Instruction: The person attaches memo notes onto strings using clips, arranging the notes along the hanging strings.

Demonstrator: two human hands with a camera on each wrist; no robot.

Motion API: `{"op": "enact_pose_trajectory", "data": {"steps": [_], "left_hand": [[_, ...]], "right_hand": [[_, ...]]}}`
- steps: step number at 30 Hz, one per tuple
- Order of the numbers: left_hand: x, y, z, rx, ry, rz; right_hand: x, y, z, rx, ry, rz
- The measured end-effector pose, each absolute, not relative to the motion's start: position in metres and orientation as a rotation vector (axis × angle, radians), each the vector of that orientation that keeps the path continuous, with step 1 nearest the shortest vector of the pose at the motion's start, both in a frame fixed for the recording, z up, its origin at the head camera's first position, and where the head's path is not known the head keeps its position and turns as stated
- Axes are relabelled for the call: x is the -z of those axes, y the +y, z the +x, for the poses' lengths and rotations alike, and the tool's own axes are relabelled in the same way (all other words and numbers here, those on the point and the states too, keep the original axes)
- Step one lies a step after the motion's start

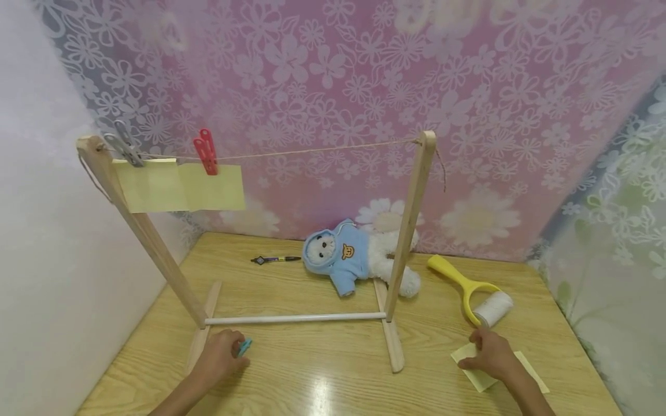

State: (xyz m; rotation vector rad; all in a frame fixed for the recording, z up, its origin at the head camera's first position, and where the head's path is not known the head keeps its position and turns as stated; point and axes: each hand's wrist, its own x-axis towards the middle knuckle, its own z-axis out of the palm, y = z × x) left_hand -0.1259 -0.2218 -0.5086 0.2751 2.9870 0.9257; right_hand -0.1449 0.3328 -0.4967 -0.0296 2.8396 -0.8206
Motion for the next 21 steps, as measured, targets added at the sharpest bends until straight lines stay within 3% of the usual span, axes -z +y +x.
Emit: {"op": "enact_pose_trajectory", "data": {"steps": [21], "left_hand": [[0.502, -0.209, -0.125, -0.935, 2.916, 0.273]], "right_hand": [[0.498, 0.329, -0.145, 0.877, 2.814, -0.108]]}}
